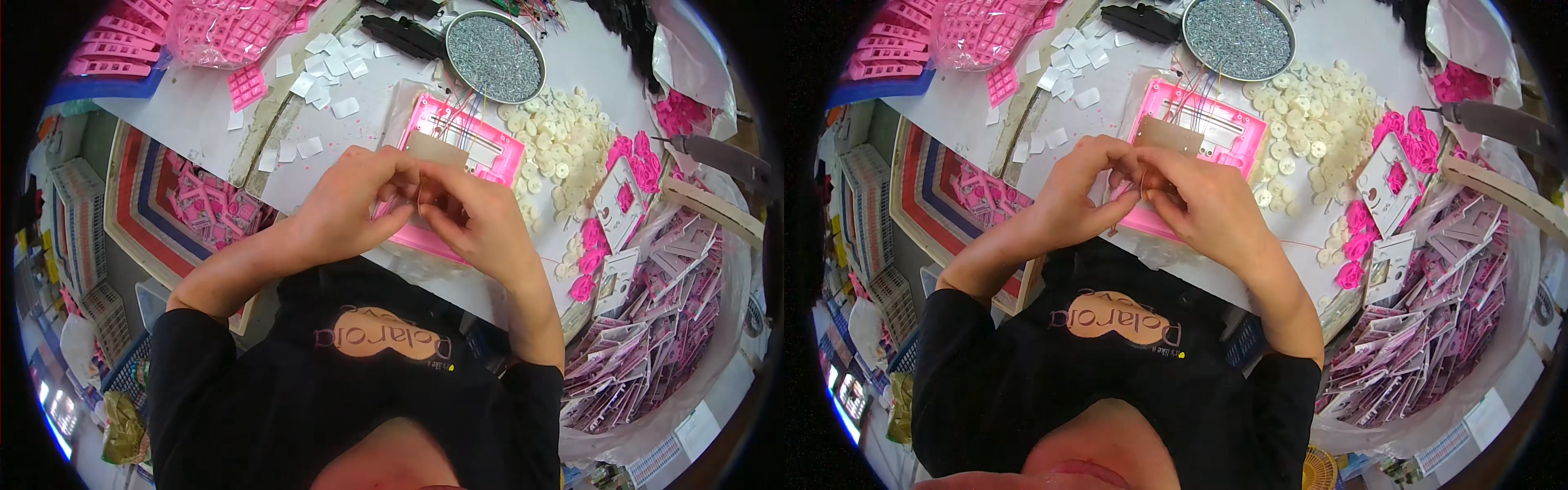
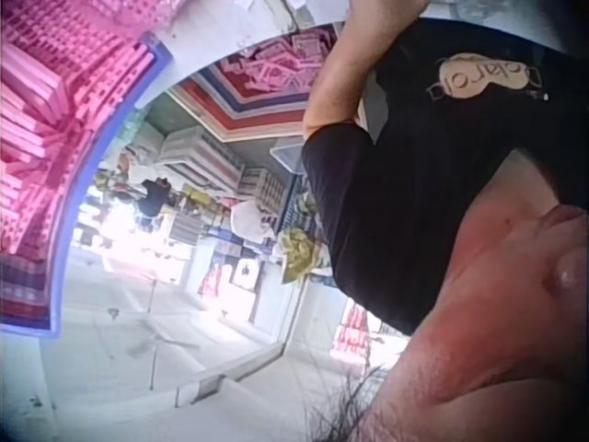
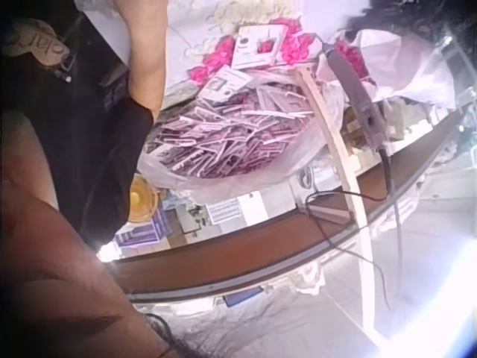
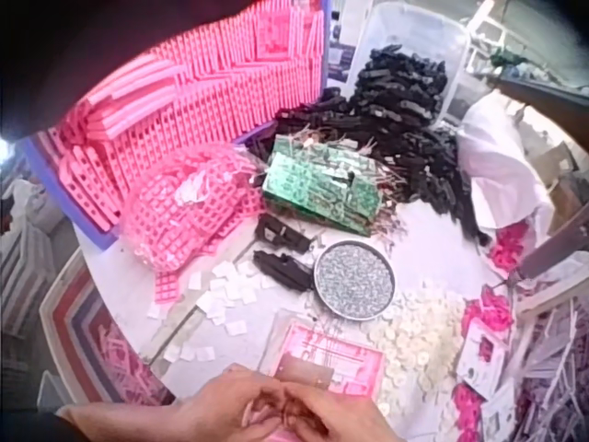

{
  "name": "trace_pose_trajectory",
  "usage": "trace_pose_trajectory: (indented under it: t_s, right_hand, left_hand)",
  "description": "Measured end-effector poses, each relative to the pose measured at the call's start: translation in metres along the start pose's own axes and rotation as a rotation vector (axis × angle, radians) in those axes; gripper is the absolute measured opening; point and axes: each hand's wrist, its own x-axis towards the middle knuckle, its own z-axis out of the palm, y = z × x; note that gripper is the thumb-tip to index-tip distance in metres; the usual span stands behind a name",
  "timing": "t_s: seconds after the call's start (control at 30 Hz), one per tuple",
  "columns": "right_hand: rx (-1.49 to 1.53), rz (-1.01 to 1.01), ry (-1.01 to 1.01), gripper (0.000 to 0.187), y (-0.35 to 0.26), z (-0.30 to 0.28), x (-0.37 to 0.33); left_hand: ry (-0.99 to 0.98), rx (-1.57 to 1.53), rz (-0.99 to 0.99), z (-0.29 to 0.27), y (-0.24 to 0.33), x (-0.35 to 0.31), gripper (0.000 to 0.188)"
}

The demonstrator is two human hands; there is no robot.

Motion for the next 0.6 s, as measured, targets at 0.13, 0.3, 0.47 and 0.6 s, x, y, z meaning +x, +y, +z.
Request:
trace_pose_trajectory:
  t_s: [0.13,0.3,0.47,0.6]
  right_hand:
    - [0.03,0.029,0.027,0.04,0.002,0.003,-0.003]
    - [0.06,0.13,0.087,0.037,-0.006,0.012,-0.004]
    - [0.069,0.173,0.288,0.029,-0.014,0.005,-0.025]
    - [-0.038,0.34,0.207,0.016,-0.02,0.005,-0.054]
  left_hand:
    - [0.009,-0.211,-0.111,0.001,0.001,-0.003,0.035]
    - [-0.103,-0.282,-0.371,-0.01,0.009,0.003,0.033]
    - [-0.065,-0.177,-0.285,-0.01,0.007,-0.005,0.018]
    - [-0.286,0.114,-0.221,-0.012,0.016,-0.011,0.011]
